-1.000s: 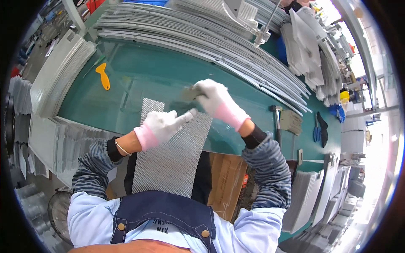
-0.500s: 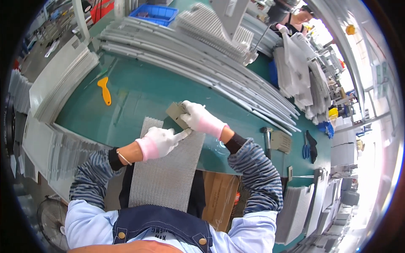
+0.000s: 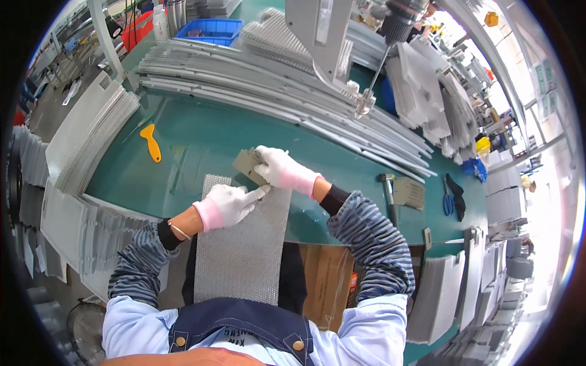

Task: Assemble metal mesh filters by fitting components and using a power drill.

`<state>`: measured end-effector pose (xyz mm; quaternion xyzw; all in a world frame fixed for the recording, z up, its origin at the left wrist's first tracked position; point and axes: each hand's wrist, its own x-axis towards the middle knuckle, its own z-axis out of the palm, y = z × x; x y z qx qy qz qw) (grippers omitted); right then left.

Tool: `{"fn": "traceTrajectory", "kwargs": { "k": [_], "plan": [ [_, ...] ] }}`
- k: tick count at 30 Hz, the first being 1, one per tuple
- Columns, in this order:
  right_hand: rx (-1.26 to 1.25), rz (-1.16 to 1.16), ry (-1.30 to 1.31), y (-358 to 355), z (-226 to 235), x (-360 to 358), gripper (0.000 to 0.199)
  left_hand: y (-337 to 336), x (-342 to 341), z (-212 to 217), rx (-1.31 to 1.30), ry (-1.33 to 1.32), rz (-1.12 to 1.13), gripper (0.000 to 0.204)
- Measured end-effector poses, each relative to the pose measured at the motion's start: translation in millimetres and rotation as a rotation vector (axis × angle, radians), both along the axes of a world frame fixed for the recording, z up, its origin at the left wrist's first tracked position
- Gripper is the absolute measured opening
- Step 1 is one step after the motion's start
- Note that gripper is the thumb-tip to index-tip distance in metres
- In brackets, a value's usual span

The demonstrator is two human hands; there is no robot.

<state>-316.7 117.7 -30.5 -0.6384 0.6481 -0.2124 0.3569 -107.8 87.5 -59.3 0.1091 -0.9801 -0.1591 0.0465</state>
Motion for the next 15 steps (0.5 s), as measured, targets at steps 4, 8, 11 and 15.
{"fn": "traceTrajectory", "kwargs": {
  "k": [4,8,11,15],
  "plan": [
    [0.136,0.201,0.095,-6.4,18.8,1.6,0.033,-3.6,-2.1,-3.7,0.063,0.033,-0.036,0.048],
    [0.162,0.216,0.146,-7.2,12.7,1.2,0.033,-17.1,7.4,-0.4,0.319,0.207,-0.207,0.028],
    [0.158,0.237,0.148,-5.4,23.6,5.6,0.031,-44.0,27.7,33.8,0.794,0.474,-0.063,0.026],
    [0.093,0.276,0.02,5.9,34.3,2.2,0.028,-80.0,9.8,42.8,-0.1,0.391,0.016,0.015]
  ]
}}
